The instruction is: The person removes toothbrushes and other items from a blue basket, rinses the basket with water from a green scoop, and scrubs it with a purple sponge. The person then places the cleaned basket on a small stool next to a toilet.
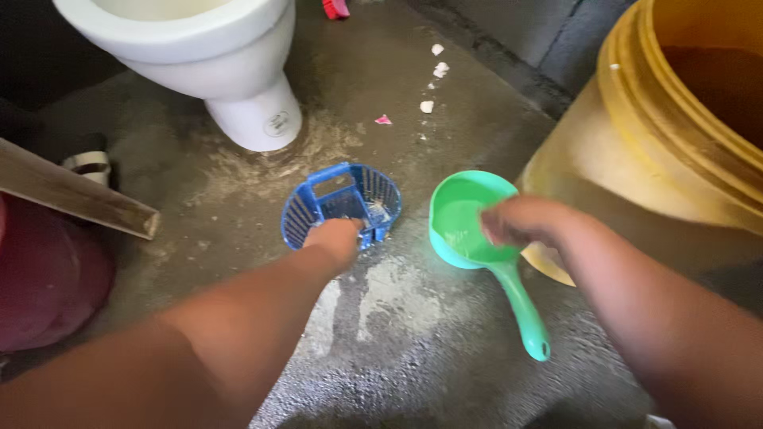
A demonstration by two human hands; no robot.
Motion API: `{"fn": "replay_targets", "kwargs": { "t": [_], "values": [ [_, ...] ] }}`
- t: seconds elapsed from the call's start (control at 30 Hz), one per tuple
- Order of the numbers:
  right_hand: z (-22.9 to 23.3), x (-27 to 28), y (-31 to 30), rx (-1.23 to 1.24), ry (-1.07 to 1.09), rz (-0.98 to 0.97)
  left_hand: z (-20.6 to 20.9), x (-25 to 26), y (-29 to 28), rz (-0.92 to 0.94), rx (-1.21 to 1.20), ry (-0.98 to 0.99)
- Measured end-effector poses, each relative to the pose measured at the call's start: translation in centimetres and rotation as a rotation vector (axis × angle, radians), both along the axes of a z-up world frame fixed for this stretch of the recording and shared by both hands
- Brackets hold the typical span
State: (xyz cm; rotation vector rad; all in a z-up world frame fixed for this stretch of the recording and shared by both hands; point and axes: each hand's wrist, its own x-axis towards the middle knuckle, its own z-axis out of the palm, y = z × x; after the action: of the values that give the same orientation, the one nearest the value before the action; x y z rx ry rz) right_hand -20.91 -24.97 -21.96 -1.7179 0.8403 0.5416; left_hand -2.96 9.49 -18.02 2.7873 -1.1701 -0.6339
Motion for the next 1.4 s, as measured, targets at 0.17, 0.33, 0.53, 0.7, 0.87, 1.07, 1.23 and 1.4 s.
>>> {"fn": "replay_targets", "kwargs": {
  "t": [0.17,0.33,0.53,0.7,0.87,1.07,1.23,1.4],
  "values": [
    [-4.9,4.4,1.5,0.482,-0.214,-0.723,-1.3,0.0,-0.1,0.092,-0.094,0.051],
    [-6.4,7.7,5.3,0.871,-0.352,-0.738,-1.0,0.3,-2.2,0.043,-0.19,0.066],
    [-2.8,8.5,1.7,0.398,-0.314,-0.686,1.5,1.4,-6.4,0.141,-0.33,0.067],
    [-7.1,3.8,5.0,0.944,-0.417,-0.835,-0.4,3.3,-6.1,0.21,-0.577,0.107],
    [-7.7,10.4,5.1,1.149,-0.746,-0.408,-1.7,4.6,-6.5,0.314,-0.728,0.2],
    [-6.0,5.7,2.2,0.448,-0.397,-0.891,-0.4,5.9,-4.9,0.745,-0.743,0.263],
    [-6.6,5.5,7.0,1.079,-0.413,-0.944,-3.2,6.7,-4.2,0.791,-0.992,0.519],
    [-2.8,12.2,7.6,0.597,-0.745,-0.499,-6.8,7.1,-5.6,0.663,-0.819,0.567]
  ]
}}
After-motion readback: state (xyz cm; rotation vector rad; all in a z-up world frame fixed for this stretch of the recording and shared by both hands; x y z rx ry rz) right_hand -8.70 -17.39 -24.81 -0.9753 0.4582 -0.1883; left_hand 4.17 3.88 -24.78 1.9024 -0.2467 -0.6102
